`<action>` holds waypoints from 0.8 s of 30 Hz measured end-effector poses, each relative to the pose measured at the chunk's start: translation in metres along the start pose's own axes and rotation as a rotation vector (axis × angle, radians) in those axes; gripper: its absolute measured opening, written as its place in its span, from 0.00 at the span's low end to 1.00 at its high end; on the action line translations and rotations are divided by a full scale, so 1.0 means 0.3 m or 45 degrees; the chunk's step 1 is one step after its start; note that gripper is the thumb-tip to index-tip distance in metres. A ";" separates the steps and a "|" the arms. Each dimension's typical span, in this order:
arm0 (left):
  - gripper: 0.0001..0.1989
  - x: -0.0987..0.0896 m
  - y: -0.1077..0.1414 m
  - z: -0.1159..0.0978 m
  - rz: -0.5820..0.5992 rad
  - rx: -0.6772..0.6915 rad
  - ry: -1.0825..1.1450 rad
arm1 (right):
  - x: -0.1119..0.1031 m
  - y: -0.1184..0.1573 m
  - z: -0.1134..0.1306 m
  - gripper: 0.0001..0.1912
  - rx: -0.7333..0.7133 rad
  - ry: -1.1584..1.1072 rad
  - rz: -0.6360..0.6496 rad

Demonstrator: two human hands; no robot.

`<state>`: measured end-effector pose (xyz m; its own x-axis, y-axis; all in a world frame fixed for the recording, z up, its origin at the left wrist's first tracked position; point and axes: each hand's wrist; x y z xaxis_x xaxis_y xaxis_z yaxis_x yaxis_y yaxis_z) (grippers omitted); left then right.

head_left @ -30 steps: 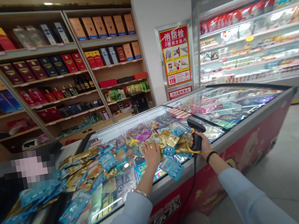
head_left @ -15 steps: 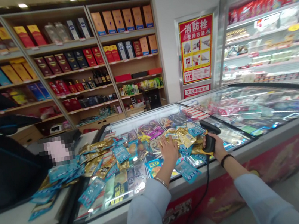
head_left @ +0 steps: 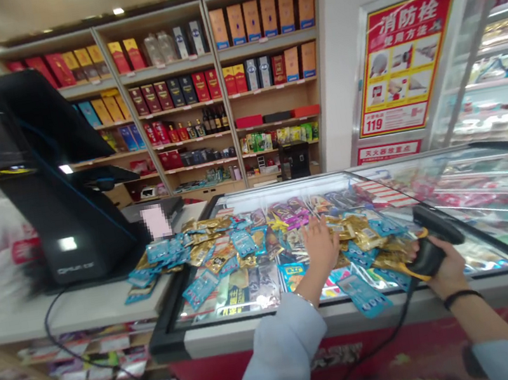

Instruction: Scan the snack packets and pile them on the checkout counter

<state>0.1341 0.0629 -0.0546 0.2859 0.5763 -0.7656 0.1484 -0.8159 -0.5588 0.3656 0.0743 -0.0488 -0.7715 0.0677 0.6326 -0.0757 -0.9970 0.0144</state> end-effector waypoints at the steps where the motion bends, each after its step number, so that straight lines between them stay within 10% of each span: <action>1: 0.29 -0.028 -0.006 0.005 -0.045 0.016 0.011 | 0.008 0.010 0.009 0.09 -0.013 0.005 0.000; 11: 0.27 -0.418 -0.034 0.332 -0.370 -0.192 -0.064 | 0.322 0.139 -0.012 0.12 -0.070 -0.025 0.297; 24: 0.21 -0.653 0.238 0.991 -0.323 -0.690 -0.589 | 0.785 0.228 -0.540 0.12 0.372 -0.036 0.842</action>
Point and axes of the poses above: each hand's wrist, its own y-axis away from the middle knuckle, its own x-axis out of the palm, z = x × y
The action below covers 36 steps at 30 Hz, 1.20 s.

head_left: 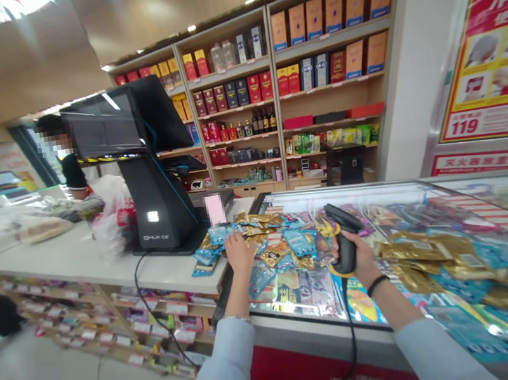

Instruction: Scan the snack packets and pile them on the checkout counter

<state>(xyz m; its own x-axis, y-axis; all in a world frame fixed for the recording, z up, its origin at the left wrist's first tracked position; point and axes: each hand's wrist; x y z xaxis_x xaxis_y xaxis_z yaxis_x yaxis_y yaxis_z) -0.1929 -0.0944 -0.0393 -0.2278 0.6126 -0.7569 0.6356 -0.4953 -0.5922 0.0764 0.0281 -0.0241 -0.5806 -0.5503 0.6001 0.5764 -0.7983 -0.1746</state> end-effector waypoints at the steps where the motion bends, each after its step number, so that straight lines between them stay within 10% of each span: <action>1: 0.22 0.008 -0.004 0.020 0.021 0.000 -0.025 | 0.015 -0.021 -0.032 0.12 0.027 -0.009 0.021; 8: 0.27 0.061 -0.014 0.043 0.161 0.072 -0.166 | 0.047 -0.081 -0.161 0.13 0.156 0.002 0.069; 36: 0.33 0.106 -0.008 0.012 0.282 0.094 -0.173 | 0.068 -0.070 -0.175 0.13 0.241 0.063 0.138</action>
Point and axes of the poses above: each hand's wrist, its own y-axis away from the middle knuckle, its own x-axis out of the palm, z = x × y
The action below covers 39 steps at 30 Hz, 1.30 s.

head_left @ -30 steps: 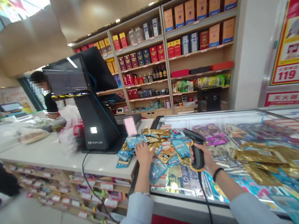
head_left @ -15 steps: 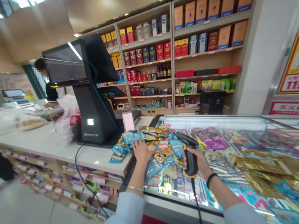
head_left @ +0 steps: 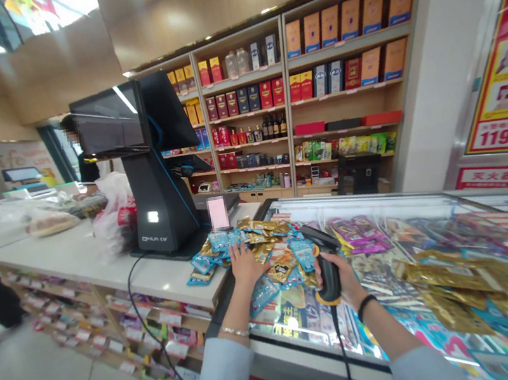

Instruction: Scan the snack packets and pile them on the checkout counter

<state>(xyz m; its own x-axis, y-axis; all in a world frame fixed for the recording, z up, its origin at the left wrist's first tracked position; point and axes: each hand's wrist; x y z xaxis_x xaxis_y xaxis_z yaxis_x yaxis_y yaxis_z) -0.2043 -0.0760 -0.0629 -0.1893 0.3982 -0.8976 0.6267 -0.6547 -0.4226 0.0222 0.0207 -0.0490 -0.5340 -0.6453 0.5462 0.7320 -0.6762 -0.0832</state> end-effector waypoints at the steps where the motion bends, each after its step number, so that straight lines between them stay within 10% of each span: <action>1: 0.33 -0.001 0.002 0.000 -0.001 0.007 0.001 | -0.001 0.000 0.000 0.13 -0.004 -0.005 0.000; 15: 0.27 -0.075 0.011 -0.002 -0.097 0.008 0.282 | 0.016 0.004 0.026 0.14 -0.113 0.033 0.025; 23: 0.28 -0.143 -0.112 -0.012 -0.177 0.479 0.613 | 0.017 0.004 0.020 0.14 -0.147 0.034 0.007; 39: 0.31 -0.019 -0.191 -0.041 -0.453 0.318 0.901 | 0.030 0.015 0.049 0.17 -0.056 0.195 0.033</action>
Point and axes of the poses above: each hand's wrist, its own y-axis away from the middle knuckle, its own x-axis out of the palm, z = x × y
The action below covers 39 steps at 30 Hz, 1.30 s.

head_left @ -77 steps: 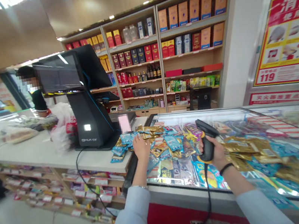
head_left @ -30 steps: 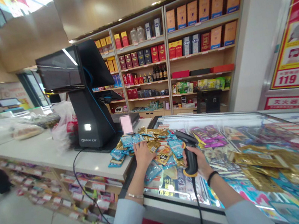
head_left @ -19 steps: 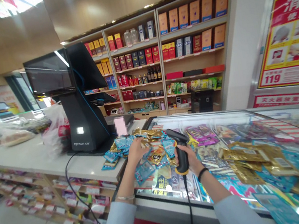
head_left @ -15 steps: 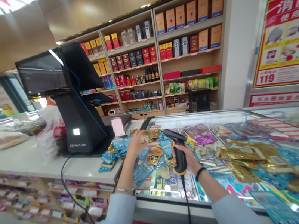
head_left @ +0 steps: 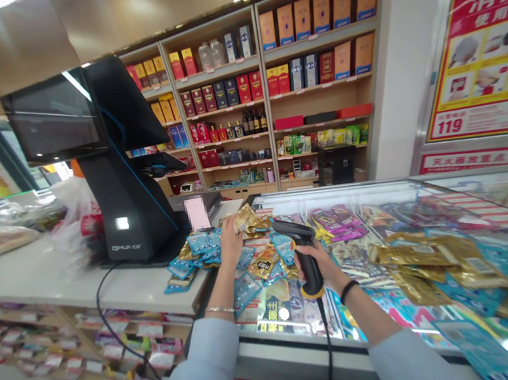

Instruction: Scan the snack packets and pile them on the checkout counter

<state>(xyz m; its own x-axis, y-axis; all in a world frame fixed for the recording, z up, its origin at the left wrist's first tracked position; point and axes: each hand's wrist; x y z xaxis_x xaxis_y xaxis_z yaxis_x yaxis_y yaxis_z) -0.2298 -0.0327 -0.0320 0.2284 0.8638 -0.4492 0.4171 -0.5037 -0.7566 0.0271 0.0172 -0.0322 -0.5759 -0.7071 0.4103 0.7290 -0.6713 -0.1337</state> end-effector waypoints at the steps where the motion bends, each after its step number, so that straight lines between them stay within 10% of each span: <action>1: 0.31 -0.001 -0.002 0.003 -0.004 0.002 0.003 | 0.000 0.002 0.000 0.17 0.004 0.006 0.002; 39: 0.30 0.064 0.035 -0.006 0.105 0.068 0.009 | -0.026 0.011 -0.011 0.14 -0.033 -0.068 0.031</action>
<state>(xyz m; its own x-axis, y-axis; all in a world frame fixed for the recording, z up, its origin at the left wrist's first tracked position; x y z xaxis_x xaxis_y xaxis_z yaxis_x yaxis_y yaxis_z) -0.2196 -0.0213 -0.0479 0.2661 0.8194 -0.5078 0.3488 -0.5729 -0.7417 0.0327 0.0199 -0.0388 -0.5366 -0.7111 0.4544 0.7326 -0.6597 -0.1672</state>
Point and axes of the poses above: each hand's wrist, its own y-axis away from the middle knuckle, its own x-axis out of the palm, z = x × y
